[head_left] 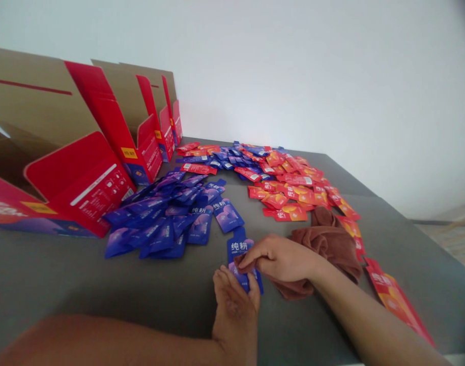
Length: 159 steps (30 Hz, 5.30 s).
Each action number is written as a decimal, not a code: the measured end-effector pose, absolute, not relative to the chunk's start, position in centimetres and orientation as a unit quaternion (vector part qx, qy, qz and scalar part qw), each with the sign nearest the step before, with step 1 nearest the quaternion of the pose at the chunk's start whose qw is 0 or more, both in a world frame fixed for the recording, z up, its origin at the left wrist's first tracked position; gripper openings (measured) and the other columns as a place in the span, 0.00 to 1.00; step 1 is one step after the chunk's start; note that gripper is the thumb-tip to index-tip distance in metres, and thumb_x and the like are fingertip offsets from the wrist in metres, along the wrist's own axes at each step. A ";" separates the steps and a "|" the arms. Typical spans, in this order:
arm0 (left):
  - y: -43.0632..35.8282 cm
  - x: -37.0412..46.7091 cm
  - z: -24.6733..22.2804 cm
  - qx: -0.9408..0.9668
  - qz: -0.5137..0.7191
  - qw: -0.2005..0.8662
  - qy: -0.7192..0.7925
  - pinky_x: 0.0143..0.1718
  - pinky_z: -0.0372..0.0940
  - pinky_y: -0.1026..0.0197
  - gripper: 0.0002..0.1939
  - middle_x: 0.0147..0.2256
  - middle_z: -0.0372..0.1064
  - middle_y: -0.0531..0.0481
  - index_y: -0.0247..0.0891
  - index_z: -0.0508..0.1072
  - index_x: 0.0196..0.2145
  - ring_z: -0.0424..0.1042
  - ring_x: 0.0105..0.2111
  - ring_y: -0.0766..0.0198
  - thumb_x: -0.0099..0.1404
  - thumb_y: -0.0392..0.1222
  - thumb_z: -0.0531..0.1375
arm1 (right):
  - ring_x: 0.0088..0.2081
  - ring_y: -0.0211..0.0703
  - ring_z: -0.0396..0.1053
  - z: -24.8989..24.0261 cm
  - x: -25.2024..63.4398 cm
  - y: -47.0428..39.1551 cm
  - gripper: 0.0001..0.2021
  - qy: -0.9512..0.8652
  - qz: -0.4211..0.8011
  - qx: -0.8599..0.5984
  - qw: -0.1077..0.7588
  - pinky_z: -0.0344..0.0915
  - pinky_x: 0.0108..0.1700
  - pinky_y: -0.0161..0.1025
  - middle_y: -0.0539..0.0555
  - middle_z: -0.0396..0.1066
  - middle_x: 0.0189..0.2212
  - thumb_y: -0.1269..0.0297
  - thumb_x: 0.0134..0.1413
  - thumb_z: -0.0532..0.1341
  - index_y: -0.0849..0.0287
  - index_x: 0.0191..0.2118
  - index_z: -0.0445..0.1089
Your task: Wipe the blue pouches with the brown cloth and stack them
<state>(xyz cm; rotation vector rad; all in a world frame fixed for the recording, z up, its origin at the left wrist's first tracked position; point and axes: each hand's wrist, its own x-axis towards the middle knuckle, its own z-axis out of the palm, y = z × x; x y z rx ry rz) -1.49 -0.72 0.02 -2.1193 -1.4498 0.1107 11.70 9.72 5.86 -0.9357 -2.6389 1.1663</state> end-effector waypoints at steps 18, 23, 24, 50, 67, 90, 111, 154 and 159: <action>-0.5 -1.4 -0.1 -0.785 0.015 0.292 -0.546 0.40 0.69 0.48 0.18 0.37 0.74 0.30 0.40 0.74 0.42 0.74 0.38 0.48 0.52 0.33 0.57 | 0.43 0.35 0.72 5.5 12.7 10.6 0.25 -0.840 0.433 -0.321 0.063 0.65 0.46 0.29 0.46 0.75 0.40 0.79 0.43 0.48 0.55 0.44 0.74; -0.4 -1.5 -0.2 -0.785 0.017 0.290 -0.547 0.40 0.69 0.47 0.18 0.37 0.75 0.33 0.39 0.73 0.44 0.74 0.38 0.52 0.55 0.32 0.55 | 0.49 0.39 0.68 4.9 13.1 11.5 0.26 -0.856 0.341 -0.378 0.088 0.61 0.52 0.35 0.46 0.70 0.47 0.77 0.46 0.50 0.52 0.50 0.69; -0.4 -1.5 -0.2 -0.785 0.019 0.284 -0.550 0.40 0.69 0.47 0.18 0.37 0.75 0.34 0.39 0.73 0.44 0.74 0.38 0.52 0.55 0.32 0.54 | 0.49 0.40 0.67 4.9 13.0 11.4 0.26 -0.863 0.322 -0.381 0.084 0.61 0.53 0.36 0.46 0.70 0.48 0.77 0.46 0.51 0.51 0.51 0.68; -0.6 -1.5 0.1 -0.796 0.053 0.261 -0.544 0.42 0.68 0.46 0.19 0.40 0.74 0.34 0.41 0.72 0.45 0.73 0.40 0.50 0.55 0.32 0.55 | 0.46 0.36 0.70 6.3 11.4 9.2 0.23 -0.883 0.353 -0.310 0.022 0.62 0.48 0.29 0.44 0.72 0.44 0.76 0.49 0.51 0.49 0.47 0.72; -0.6 -1.5 0.4 -0.793 0.081 0.281 -0.534 0.41 0.69 0.47 0.24 0.39 0.75 0.35 0.39 0.71 0.47 0.73 0.39 0.52 0.53 0.25 0.53 | 0.51 0.40 0.66 5.8 11.8 10.1 0.24 -0.871 0.290 -0.392 0.058 0.60 0.53 0.35 0.45 0.69 0.49 0.75 0.49 0.51 0.49 0.51 0.68; -0.6 -1.4 0.4 -0.794 0.093 0.280 -0.531 0.42 0.68 0.47 0.23 0.40 0.74 0.32 0.40 0.70 0.48 0.73 0.40 0.51 0.54 0.28 0.55 | 0.45 0.36 0.70 5.6 11.9 10.3 0.24 -0.854 0.392 -0.337 0.054 0.63 0.48 0.29 0.45 0.73 0.43 0.78 0.46 0.49 0.54 0.45 0.73; 0.2 -1.4 2.0 -0.806 0.160 0.213 -0.528 0.44 0.67 0.47 0.26 0.43 0.72 0.33 0.42 0.66 0.52 0.71 0.42 0.49 0.57 0.27 0.52 | 0.36 0.38 0.71 4.5 12.4 11.4 0.16 -0.850 0.263 -0.423 0.173 0.63 0.41 0.33 0.48 0.75 0.34 0.77 0.47 0.50 0.57 0.34 0.73; 3.3 -0.8 6.2 -0.830 0.146 -0.008 -0.538 0.56 0.47 0.34 0.26 0.60 0.52 0.39 0.42 0.63 0.54 0.50 0.58 0.40 0.60 0.30 0.46 | 0.35 0.40 0.69 4.8 14.9 13.8 0.12 -0.801 0.196 -0.528 0.203 0.61 0.42 0.34 0.50 0.74 0.32 0.75 0.47 0.50 0.58 0.30 0.70; 4.1 0.9 3.5 -0.814 0.119 -0.045 -0.566 0.58 0.38 0.31 0.29 0.61 0.47 0.43 0.44 0.62 0.55 0.43 0.60 0.40 0.57 0.28 0.47 | 0.35 0.40 0.69 4.5 14.5 13.7 0.12 -0.802 0.212 -0.525 0.191 0.62 0.41 0.35 0.51 0.74 0.32 0.74 0.47 0.50 0.59 0.30 0.71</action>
